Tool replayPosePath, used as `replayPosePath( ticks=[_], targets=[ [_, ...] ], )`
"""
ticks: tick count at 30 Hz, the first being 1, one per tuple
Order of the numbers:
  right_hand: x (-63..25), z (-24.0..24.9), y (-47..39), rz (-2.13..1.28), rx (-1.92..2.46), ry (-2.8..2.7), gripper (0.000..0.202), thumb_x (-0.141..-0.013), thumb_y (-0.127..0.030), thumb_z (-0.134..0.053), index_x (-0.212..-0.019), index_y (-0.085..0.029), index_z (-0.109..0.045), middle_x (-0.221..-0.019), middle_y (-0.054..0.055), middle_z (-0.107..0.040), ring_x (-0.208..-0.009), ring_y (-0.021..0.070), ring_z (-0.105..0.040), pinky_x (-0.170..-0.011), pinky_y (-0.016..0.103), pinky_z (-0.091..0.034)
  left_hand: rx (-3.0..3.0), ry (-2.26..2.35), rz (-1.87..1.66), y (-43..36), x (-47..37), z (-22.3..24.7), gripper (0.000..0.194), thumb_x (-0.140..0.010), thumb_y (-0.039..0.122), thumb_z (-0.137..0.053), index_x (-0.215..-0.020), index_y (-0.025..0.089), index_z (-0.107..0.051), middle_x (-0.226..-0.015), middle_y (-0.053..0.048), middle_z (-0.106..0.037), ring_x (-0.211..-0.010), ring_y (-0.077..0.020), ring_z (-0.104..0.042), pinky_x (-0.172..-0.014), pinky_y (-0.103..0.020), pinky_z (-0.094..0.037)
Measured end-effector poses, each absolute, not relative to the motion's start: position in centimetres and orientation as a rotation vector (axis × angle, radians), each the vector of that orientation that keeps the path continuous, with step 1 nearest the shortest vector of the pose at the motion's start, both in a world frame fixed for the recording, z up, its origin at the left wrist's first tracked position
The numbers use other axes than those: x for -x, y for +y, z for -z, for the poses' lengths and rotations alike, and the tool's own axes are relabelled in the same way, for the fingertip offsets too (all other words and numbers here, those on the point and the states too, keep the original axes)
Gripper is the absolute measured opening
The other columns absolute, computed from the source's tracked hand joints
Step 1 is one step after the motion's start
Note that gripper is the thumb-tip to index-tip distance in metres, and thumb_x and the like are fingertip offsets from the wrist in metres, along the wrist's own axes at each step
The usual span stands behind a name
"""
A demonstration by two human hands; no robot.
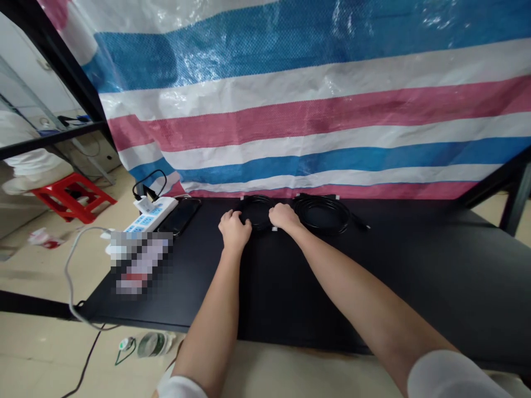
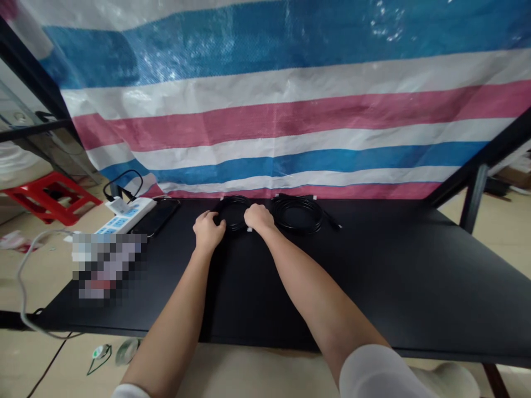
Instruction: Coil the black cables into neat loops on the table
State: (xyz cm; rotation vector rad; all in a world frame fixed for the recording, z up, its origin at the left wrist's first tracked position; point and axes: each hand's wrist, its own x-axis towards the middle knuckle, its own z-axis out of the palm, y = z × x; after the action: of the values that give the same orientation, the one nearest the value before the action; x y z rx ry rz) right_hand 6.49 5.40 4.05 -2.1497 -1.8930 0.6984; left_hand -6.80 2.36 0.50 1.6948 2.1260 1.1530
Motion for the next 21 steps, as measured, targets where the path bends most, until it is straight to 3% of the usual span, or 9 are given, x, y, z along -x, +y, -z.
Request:
replayPosePath(
  ticks=[3,7,11,16,21],
  targets=[
    [-6.4,-3.8,5.4,-0.587,2.148,-1.953,0.042,-0.091,-0.03,-0.038,-0.114,-0.008,-0.066,-0.118,0.024,-0.063,-0.108,0.0298,-0.062,-0.085,0.036,-0.047,-1.983,1.902,-1.127,2.2,6.4,-0.5,0.017,-0.068,0.018,-0.065,-0.085,0.019,-0.069,-0.118,-0.013,-0.065,-0.117,-0.03,-0.056,-0.101,-0.047,-0.041],
    [-6.3,-3.9,5.1,-0.382,2.137,-2.063,0.047,-0.093,-0.037,-0.037,-0.114,-0.005,-0.064,-0.115,0.027,-0.063,-0.106,0.0298,-0.063,-0.085,0.037,-0.046,-2.228,1.54,-0.925,2.1,6.1,-0.6,0.015,-0.071,0.019,-0.064,-0.084,0.021,-0.071,-0.098,-0.008,-0.072,-0.095,-0.0237,-0.066,-0.094,-0.039,-0.048],
    [-6.9,-4.7,4.4,-0.341,2.13,-2.063,0.049,-0.093,-0.038,-0.036,-0.115,-0.003,-0.063,-0.113,0.028,-0.064,-0.105,0.0307,-0.063,-0.085,0.037,-0.046,-2.258,1.507,-0.837,1.9,5.9,-0.3,0.02,-0.074,0.019,-0.062,-0.09,0.022,-0.073,-0.096,-0.007,-0.073,-0.093,-0.0223,-0.067,-0.091,-0.036,-0.05],
    [-10.4,-6.5,3.4,-0.306,2.139,-1.872,0.051,-0.093,-0.042,-0.032,-0.107,-0.008,-0.068,-0.106,0.024,-0.067,-0.101,0.032,-0.064,-0.083,0.038,-0.046,-2.283,1.465,-0.809,1.9,5.6,0.0,0.02,-0.074,0.016,-0.057,-0.083,0.023,-0.074,-0.094,-0.006,-0.073,-0.093,-0.021,-0.067,-0.092,-0.036,-0.05],
    [-16.4,-6.9,2.5,-0.115,2.193,-1.495,0.035,-0.088,-0.034,-0.041,-0.09,-0.016,-0.071,-0.092,0.017,-0.07,-0.091,0.0311,-0.065,-0.078,0.039,-0.047,-2.197,1.55,-0.96,1.8,5.3,-0.1,0.017,-0.074,0.02,-0.058,-0.08,0.023,-0.073,-0.096,-0.006,-0.072,-0.094,-0.0211,-0.066,-0.092,-0.036,-0.05]
  ],
)
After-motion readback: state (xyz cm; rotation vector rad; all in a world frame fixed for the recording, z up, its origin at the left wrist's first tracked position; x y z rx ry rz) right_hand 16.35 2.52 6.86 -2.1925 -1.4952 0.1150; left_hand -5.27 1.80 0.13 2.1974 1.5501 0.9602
